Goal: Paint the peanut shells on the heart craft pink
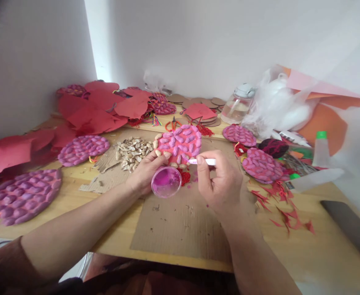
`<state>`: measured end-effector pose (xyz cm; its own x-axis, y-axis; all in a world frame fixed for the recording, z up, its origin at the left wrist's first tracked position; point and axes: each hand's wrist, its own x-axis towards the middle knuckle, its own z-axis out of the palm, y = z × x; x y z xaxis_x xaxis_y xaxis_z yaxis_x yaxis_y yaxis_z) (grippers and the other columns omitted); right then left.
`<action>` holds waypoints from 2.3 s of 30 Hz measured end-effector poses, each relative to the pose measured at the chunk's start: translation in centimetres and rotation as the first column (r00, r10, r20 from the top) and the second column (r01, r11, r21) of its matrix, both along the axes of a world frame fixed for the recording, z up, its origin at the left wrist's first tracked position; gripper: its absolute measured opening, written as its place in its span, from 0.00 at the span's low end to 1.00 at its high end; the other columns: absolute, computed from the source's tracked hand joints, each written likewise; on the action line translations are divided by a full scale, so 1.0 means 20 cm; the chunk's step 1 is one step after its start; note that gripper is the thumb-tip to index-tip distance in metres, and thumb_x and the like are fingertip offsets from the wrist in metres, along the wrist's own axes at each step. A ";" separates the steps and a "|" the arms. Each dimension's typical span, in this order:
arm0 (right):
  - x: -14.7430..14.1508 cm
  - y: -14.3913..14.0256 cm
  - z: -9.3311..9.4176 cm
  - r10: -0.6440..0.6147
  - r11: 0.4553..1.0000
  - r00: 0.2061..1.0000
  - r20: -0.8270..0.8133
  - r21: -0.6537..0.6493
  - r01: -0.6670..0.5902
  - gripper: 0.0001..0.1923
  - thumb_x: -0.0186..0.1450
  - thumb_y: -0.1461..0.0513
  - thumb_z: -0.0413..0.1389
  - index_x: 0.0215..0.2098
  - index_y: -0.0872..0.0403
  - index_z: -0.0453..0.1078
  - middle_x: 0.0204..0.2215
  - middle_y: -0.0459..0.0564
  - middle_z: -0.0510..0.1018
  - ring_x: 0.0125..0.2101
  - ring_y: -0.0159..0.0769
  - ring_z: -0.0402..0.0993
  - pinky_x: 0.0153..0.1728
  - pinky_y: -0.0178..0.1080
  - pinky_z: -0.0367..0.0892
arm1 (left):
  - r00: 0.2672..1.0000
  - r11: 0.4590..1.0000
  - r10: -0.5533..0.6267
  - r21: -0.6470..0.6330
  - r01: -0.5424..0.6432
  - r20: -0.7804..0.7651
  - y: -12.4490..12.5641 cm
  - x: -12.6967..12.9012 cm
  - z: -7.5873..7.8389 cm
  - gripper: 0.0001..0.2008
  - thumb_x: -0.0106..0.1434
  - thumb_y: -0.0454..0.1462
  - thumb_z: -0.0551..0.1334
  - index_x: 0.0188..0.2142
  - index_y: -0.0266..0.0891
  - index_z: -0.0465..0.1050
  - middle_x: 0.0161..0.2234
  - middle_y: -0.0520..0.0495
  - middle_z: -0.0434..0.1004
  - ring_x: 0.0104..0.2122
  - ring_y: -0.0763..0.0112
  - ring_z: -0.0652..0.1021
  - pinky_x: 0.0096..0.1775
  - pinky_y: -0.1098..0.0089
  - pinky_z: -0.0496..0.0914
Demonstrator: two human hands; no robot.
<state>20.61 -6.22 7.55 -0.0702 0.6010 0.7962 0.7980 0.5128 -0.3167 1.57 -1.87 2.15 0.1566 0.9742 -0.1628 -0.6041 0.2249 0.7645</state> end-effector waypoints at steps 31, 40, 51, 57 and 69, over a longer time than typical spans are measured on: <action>0.05 0.02 -0.02 0.050 0.983 0.997 -0.060 -0.174 -0.059 0.09 0.74 0.56 0.58 0.38 0.51 0.76 0.25 0.42 0.78 0.23 0.29 0.68 0.27 0.37 0.60 | 0.998 0.997 -0.048 -0.056 0.046 -0.034 0.00 0.00 0.02 0.06 0.64 0.33 0.72 0.39 0.36 0.77 0.31 0.47 0.83 0.26 0.71 0.81 0.36 0.69 0.78; 0.05 0.03 -0.04 0.032 0.995 0.986 -0.163 -0.092 -0.048 0.09 0.75 0.55 0.58 0.40 0.49 0.77 0.28 0.46 0.80 0.27 0.34 0.73 0.30 0.41 0.64 | 0.996 0.989 -0.083 -0.119 0.088 0.046 0.00 -0.02 0.05 0.07 0.64 0.31 0.72 0.39 0.36 0.75 0.32 0.48 0.81 0.29 0.71 0.83 0.41 0.67 0.79; 0.00 -0.05 0.02 0.399 0.903 0.863 -0.310 -0.030 -0.428 0.07 0.74 0.58 0.59 0.43 0.48 0.80 0.34 0.47 0.82 0.34 0.36 0.75 0.34 0.42 0.67 | 0.999 0.994 0.027 -0.109 -0.023 0.035 0.02 0.01 0.06 0.03 0.67 0.30 0.67 0.38 0.37 0.76 0.30 0.49 0.81 0.25 0.72 0.80 0.34 0.69 0.76; -0.07 -0.09 0.04 0.413 0.902 0.911 -0.004 -0.135 -0.410 0.06 0.73 0.64 0.59 0.45 0.50 0.79 0.35 0.46 0.84 0.38 0.36 0.75 0.42 0.43 0.69 | 0.999 0.999 0.045 -0.012 -0.045 0.015 0.01 0.00 0.04 0.07 0.64 0.35 0.71 0.38 0.38 0.75 0.30 0.50 0.81 0.25 0.72 0.79 0.34 0.69 0.75; -0.13 -0.07 -0.01 0.377 0.925 0.916 0.139 -0.108 -0.364 0.05 0.70 0.64 0.63 0.42 0.52 0.82 0.33 0.48 0.83 0.36 0.37 0.74 0.43 0.45 0.67 | 0.996 0.996 0.084 0.028 -0.085 0.020 0.00 0.01 0.05 0.09 0.63 0.37 0.73 0.39 0.39 0.76 0.31 0.51 0.82 0.28 0.71 0.80 0.39 0.68 0.77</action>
